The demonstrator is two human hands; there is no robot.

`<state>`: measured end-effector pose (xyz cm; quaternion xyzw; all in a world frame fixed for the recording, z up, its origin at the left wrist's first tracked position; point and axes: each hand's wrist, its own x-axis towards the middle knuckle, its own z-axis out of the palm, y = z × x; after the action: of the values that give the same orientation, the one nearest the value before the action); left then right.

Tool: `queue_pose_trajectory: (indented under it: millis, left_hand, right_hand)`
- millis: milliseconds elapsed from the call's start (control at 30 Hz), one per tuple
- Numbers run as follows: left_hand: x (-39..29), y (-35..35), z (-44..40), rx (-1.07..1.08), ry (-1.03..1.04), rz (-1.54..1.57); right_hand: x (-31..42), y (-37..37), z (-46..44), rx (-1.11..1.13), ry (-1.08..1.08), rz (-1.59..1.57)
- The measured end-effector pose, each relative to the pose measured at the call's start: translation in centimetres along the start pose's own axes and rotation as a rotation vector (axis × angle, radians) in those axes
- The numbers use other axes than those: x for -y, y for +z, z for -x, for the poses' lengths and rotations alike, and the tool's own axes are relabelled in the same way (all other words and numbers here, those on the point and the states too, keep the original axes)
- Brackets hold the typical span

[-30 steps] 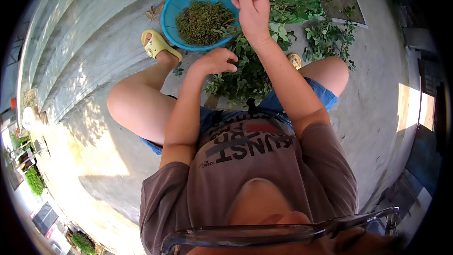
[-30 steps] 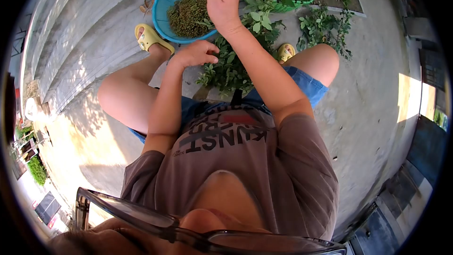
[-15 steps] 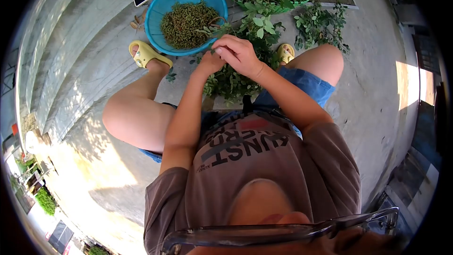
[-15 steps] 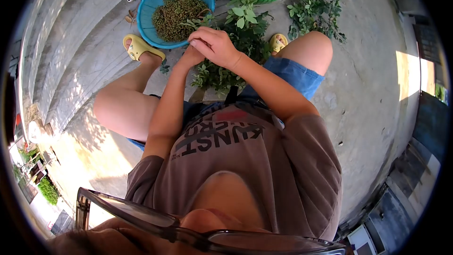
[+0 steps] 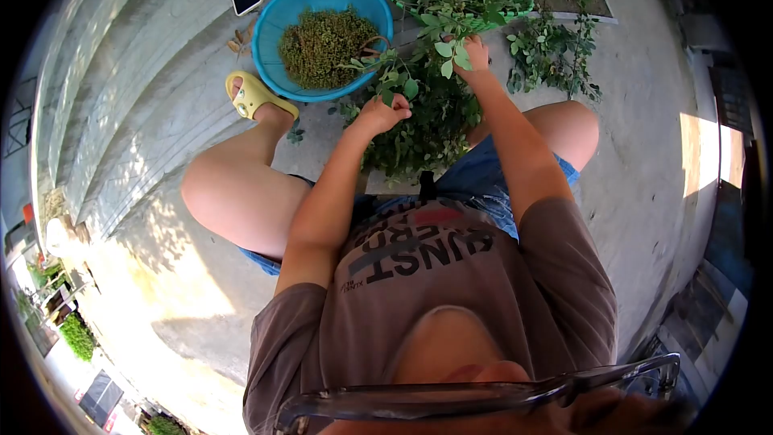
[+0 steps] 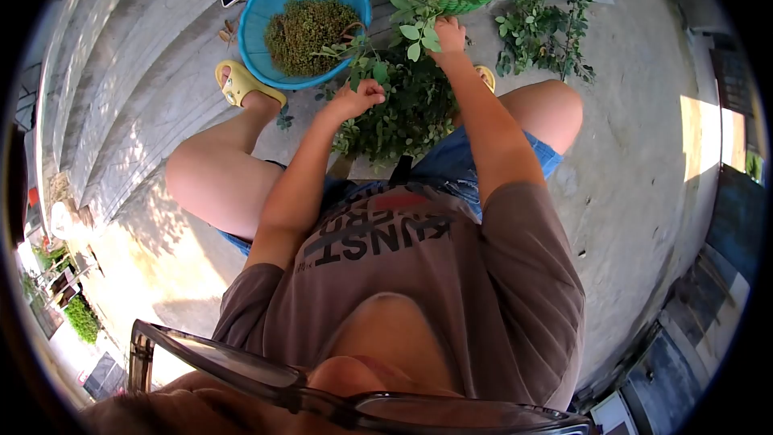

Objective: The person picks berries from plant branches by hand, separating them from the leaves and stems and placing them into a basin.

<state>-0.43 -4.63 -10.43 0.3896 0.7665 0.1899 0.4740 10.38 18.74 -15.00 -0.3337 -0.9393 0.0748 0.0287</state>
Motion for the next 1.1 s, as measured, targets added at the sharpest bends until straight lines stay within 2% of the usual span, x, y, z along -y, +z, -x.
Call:
queue_pose_trajectory:
  millis: [33, 167, 200, 233, 300, 367, 433, 567, 633, 700, 833, 967, 1033, 1067, 1100]
  left_hand:
    - [0.3, 0.3, -0.2, -0.005, 0.005, 0.001]
    - [1.0, 0.4, -0.7, -0.021, 0.04, 0.039]
    - [1.0, 0.3, -0.8, -0.006, 0.018, 0.034]
    - [0.9, 0.1, -0.9, 0.009, -0.004, 0.028]
    - [0.9, -0.2, -0.9, 0.0, 0.026, 0.052]
    - [0.7, -0.5, -1.1, -0.014, 0.059, 0.078]
    - [0.3, -0.9, -1.2, -0.021, 0.087, 0.097]
    - [-0.9, -2.8, -1.0, -0.053, 0.118, 0.174]
    - [-2.0, -4.2, -0.5, -0.086, 0.193, 0.285]
    - [-3.7, -6.0, 0.2, -0.074, 0.181, 0.329]
    - [-6.6, -8.9, 1.4, -0.215, 0.23, 0.428]
    - [-10.1, -11.2, 2.5, -0.309, 0.306, 0.628]
    - [-11.7, -12.0, 2.6, -0.469, 0.362, 0.648]
    - [-12.2, -12.4, 2.3, -0.576, 0.398, 0.55]
    - [-12.9, -12.8, 2.3, -0.58, 0.394, 0.546]
  right_hand:
    - [-0.5, 1.1, -0.4, 0.105, -0.011, -0.07]
    - [-2.7, 7.5, -1.9, 0.006, -0.055, -0.14]
    - [-1.1, 3.4, -1.6, 0.102, 0.033, -0.244]
    - [-0.5, 2.2, -1.6, 0.102, 0.031, -0.243]
    - [-0.3, 1.5, -1.9, 0.232, 0.072, -0.334]
    - [-0.7, 1.4, -2.6, 0.233, 0.033, -0.437]
    - [0.0, -1.2, -2.6, 0.324, 0.022, -0.942]
    - [0.9, -5.2, -3.5, 0.479, 0.016, -1.243]
    - [1.1, -7.0, -4.1, 0.459, -0.021, -1.267]
    - [1.1, -8.8, -4.7, 0.438, -0.061, -1.29]
    - [1.1, -13.5, -5.1, 0.395, -0.086, -1.264]
    - [0.5, -16.7, -5.4, 0.351, -0.059, -1.43]
    - [0.3, -17.7, -5.5, 0.348, -0.014, -1.505]
    - [0.2, -17.7, -5.6, 0.312, 0.003, -1.599]
    - [0.2, -17.7, -5.7, 0.315, -0.001, -1.604]
